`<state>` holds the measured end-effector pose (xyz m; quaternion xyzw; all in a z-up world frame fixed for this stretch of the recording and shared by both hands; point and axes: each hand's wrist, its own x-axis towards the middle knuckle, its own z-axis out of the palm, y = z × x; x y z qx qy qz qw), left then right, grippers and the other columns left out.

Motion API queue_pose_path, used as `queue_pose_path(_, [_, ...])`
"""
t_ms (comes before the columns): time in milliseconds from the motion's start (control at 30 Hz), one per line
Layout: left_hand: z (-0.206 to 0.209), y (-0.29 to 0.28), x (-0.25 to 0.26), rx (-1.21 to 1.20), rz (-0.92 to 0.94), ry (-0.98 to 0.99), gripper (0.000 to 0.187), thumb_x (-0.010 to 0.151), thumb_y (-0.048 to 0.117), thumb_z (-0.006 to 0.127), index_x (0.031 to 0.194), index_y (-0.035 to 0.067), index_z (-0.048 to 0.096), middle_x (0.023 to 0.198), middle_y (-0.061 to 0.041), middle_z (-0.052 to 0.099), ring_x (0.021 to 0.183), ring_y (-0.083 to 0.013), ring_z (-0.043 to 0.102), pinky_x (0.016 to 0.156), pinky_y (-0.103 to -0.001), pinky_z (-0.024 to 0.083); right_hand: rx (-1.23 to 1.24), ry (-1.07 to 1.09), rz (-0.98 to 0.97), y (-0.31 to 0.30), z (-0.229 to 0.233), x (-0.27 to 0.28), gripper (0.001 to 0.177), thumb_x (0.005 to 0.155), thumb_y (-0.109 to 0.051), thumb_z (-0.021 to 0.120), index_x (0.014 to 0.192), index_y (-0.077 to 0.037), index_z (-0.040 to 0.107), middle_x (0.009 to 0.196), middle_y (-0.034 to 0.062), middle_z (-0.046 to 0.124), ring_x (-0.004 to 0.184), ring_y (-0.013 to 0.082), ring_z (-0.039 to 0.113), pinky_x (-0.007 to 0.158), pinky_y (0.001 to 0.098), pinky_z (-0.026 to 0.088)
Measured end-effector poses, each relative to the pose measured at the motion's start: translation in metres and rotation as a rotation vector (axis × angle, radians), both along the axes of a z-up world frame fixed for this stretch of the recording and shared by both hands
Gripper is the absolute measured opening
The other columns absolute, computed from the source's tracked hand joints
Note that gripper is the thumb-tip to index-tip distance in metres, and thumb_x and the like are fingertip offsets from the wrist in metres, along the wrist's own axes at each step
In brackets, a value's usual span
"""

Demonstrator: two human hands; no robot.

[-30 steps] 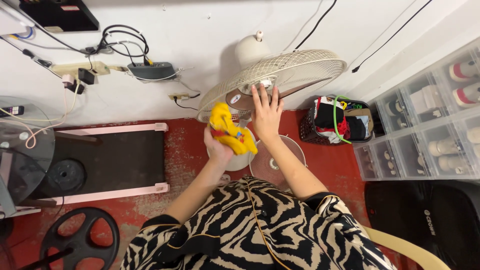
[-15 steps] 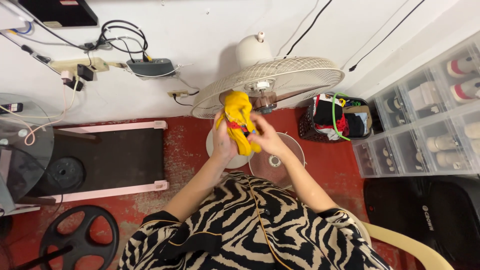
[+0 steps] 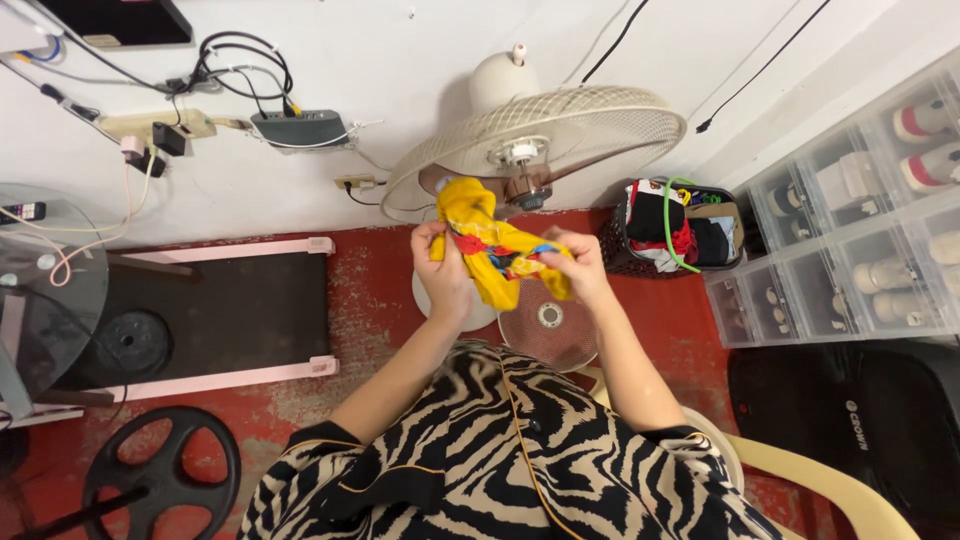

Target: The person removes the front grille of a standing fan, wets a yellow cloth in a basin of water, and wipes the fan blades and inner housing with the cloth. The grille is set aside on the floor during cleaning.

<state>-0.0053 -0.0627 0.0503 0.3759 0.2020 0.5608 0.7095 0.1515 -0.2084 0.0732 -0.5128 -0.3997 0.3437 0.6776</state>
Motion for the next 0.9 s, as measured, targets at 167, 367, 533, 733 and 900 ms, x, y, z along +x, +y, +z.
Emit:
queue_pose_path(167, [0.000, -0.011, 0.009, 0.162, 0.028, 0.193, 0.012, 0.102, -0.001, 0.061, 0.114, 0.001, 0.059, 0.110, -0.005, 0.064, 0.101, -0.0127, 0.062, 0.092, -0.027, 0.052, 0.293, 0.602, 0.082, 0.020, 0.012, -0.025, 0.040, 0.099, -0.027, 0.068, 0.127, 0.002, 0.064, 0.128, 0.0158, 0.066, 0.116, 0.0270, 0.066, 0.106, 0.0416, 0.052])
queue_pose_path(367, [-0.019, 0.007, -0.002, -0.002, -0.481, 0.219, 0.027, 0.100, 0.018, 0.060, 0.116, -0.001, 0.069, 0.111, -0.008, 0.072, 0.102, -0.0152, 0.065, 0.092, -0.029, 0.052, 0.286, 0.886, 0.112, 0.035, 0.028, -0.026, 0.060, 0.099, -0.042, 0.058, 0.145, -0.004, 0.053, 0.140, 0.0177, 0.062, 0.128, 0.0346, 0.060, 0.115, 0.0510, 0.045])
queue_pose_path(533, [-0.083, 0.047, 0.004, -0.335, -0.410, 0.270, 0.044, 0.107, 0.031, 0.060, 0.128, -0.008, 0.060, 0.121, -0.014, 0.069, 0.110, -0.0204, 0.064, 0.094, -0.035, 0.052, 0.230, 0.995, 0.128, 0.045, 0.000, -0.020, 0.060, 0.097, -0.045, 0.057, 0.142, -0.004, 0.055, 0.138, 0.0183, 0.063, 0.125, 0.0374, 0.061, 0.113, 0.0537, 0.045])
queue_pose_path(733, [-0.150, 0.079, 0.035, -0.593, -0.424, 0.202, 0.058, 0.096, 0.015, 0.064, 0.147, 0.012, 0.038, 0.135, -0.002, 0.058, 0.117, -0.0203, 0.060, 0.092, -0.041, 0.050, 0.194, 1.080, 0.122, 0.054, -0.002, -0.020, 0.056, 0.097, -0.042, 0.058, 0.138, -0.003, 0.059, 0.132, 0.0186, 0.067, 0.120, 0.0384, 0.063, 0.110, 0.0547, 0.046])
queue_pose_path(900, [-0.111, 0.066, 0.032, -0.488, -0.315, 0.296, 0.050, 0.098, 0.017, 0.064, 0.145, 0.014, 0.048, 0.131, 0.002, 0.062, 0.108, -0.0129, 0.055, 0.084, -0.033, 0.044, 0.130, 0.990, 0.051, 0.057, 0.010, -0.015, 0.056, 0.093, -0.042, 0.060, 0.135, -0.005, 0.059, 0.127, 0.0178, 0.068, 0.117, 0.0379, 0.065, 0.108, 0.0553, 0.048])
